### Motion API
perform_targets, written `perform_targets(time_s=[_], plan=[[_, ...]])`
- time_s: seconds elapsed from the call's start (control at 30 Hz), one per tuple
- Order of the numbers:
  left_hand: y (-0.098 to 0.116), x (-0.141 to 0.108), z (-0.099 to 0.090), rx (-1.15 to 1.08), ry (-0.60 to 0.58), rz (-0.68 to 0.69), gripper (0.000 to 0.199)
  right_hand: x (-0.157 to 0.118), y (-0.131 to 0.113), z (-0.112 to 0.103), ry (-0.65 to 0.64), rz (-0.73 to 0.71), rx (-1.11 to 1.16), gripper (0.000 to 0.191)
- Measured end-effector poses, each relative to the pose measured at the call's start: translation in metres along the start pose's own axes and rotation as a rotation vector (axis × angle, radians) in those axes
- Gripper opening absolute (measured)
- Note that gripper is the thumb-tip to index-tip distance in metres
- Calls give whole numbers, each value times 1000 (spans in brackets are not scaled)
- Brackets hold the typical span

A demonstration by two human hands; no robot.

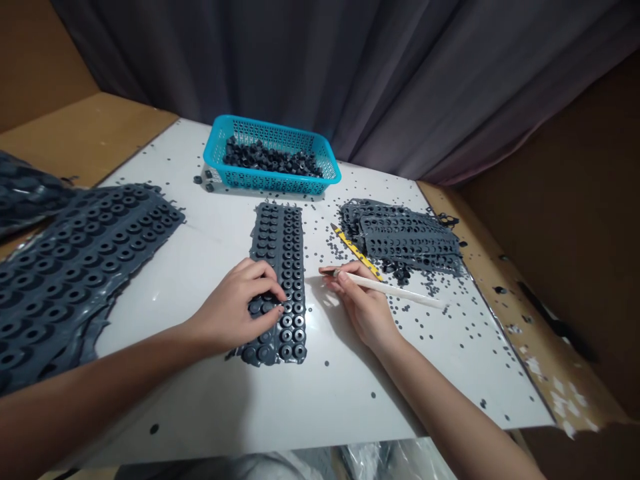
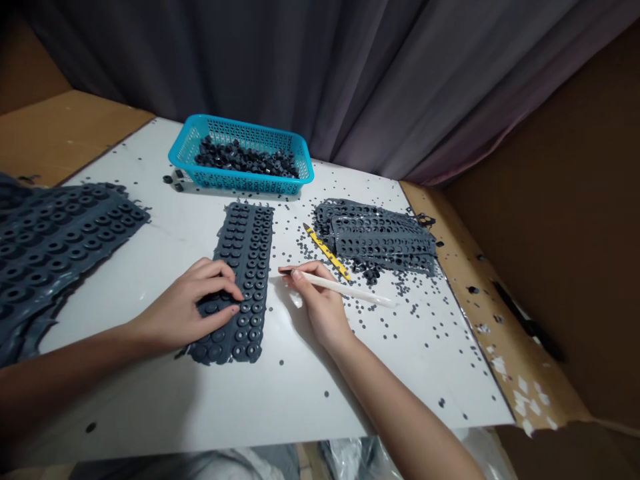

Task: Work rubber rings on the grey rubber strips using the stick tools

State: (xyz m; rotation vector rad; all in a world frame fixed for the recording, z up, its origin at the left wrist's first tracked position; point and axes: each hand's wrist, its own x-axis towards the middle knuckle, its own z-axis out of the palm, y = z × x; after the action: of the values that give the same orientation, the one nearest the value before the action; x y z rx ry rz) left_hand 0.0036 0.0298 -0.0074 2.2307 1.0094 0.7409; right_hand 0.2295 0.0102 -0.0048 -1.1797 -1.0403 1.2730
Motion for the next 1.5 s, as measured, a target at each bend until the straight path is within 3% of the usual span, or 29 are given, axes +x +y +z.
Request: perform_targets(time_s=[0.17, 0.27, 0.37, 0.43, 0.5, 0.6, 0.7, 0.97, 1.23, 1.5], plan=[[3, 3, -6, 20, 43, 9, 11, 2, -4, -3, -16, 8, -16, 17], [10, 5, -27, 108, 75, 42, 13, 2, -13, -7, 47, -142, -231, 13], [21, -3, -47, 242, -19, 57, 11, -7, -21, -2, 42, -335, -430, 7], [29, -19, -51, 284, -151, 91, 11, -17, -19, 6, -109, -469, -467, 6], [33, -41, -45, 280, -276, 129, 15, -27, -10, 17, -347, -617, -467, 4], [28, -73, -27, 278, -285, 159, 20, -35, 6, 27, -641, -783, -489, 4], [19, -91, -14, 276, -228, 203, 27, -34, 16, 27, -733, -809, -558, 8], [20, -95, -11, 325, -186, 152, 35, -32, 12, 24, -742, -916, -721, 11], [20, -96, -10, 330, -185, 160, 37, -33, 4, 30, -716, -1203, -981, 16], [20, -96, -8, 327, -166, 147, 36, -41, 14, 34, -612, -1180, -987, 15]])
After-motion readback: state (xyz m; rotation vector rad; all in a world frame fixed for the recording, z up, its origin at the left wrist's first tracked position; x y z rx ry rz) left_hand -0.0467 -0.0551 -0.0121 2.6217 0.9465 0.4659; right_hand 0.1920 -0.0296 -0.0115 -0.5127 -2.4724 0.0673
